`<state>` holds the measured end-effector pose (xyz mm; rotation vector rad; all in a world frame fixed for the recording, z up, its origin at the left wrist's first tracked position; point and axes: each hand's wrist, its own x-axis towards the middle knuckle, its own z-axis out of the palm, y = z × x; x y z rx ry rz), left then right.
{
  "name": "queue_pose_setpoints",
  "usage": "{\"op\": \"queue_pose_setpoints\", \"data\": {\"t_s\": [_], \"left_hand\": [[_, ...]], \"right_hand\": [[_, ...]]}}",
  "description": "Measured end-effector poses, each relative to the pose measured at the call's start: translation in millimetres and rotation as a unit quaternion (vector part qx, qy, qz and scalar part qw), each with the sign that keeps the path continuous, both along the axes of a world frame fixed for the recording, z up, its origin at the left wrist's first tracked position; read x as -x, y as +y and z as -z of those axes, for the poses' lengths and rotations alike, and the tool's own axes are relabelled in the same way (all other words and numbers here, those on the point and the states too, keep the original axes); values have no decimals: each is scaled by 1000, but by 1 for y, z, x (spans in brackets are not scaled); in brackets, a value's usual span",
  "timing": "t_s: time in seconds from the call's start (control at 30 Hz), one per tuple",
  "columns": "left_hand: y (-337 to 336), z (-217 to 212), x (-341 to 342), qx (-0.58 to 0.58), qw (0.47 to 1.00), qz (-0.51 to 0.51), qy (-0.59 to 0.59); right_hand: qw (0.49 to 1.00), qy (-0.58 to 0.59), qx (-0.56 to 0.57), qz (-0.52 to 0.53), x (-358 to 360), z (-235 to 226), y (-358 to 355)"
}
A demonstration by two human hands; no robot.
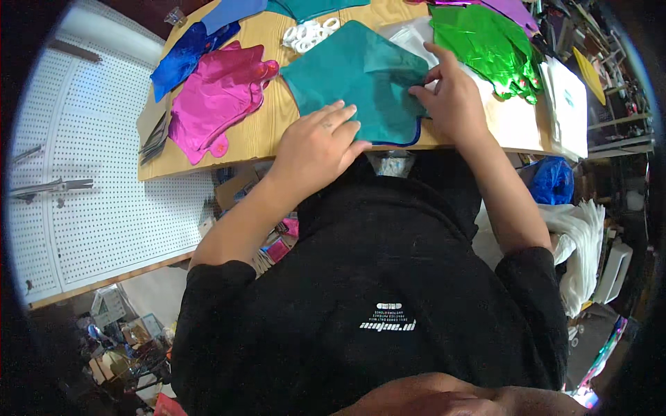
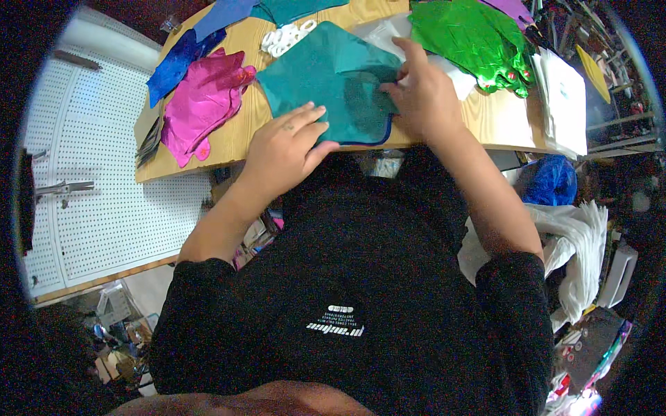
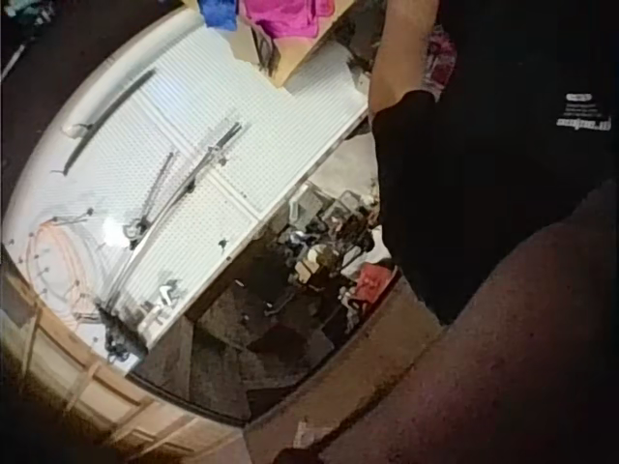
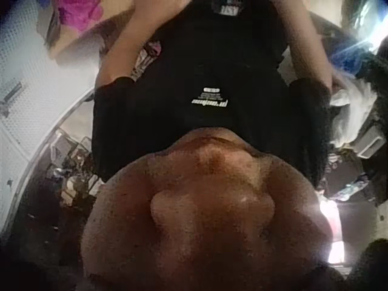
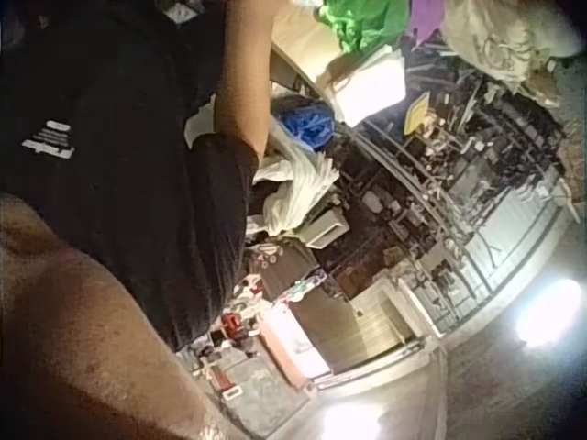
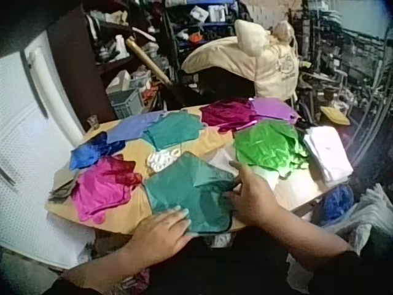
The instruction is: The person is sorting and packing colored pentagonal plastic sheets into cardboard sleeves.
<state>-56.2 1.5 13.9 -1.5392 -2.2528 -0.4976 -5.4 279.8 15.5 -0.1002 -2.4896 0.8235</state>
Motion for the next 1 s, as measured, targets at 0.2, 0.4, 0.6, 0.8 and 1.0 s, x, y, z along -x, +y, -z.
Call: {"op": "queue_pose_setpoints", "data": {"t_s": [0.2,0.4,0.6,0.8,1.0], "left_hand": [[3,-24,13,-27,998,-10,-58],[66,-56,85,-87,994,17,-68],[209,-40,210,-80,994,40,-61],[322,-19,276,-164,966,130,149],[362,-9,303,133,984,113,17]], "right_hand": [[995,89,-46,25,-5,-1,-3],[996,79,15,41,-14,-10,6],[996,70,5,55,-5,-26,38],[995,58,-15,77,11,-36,77],[994,50,-26,99,21,-40,106]]}}
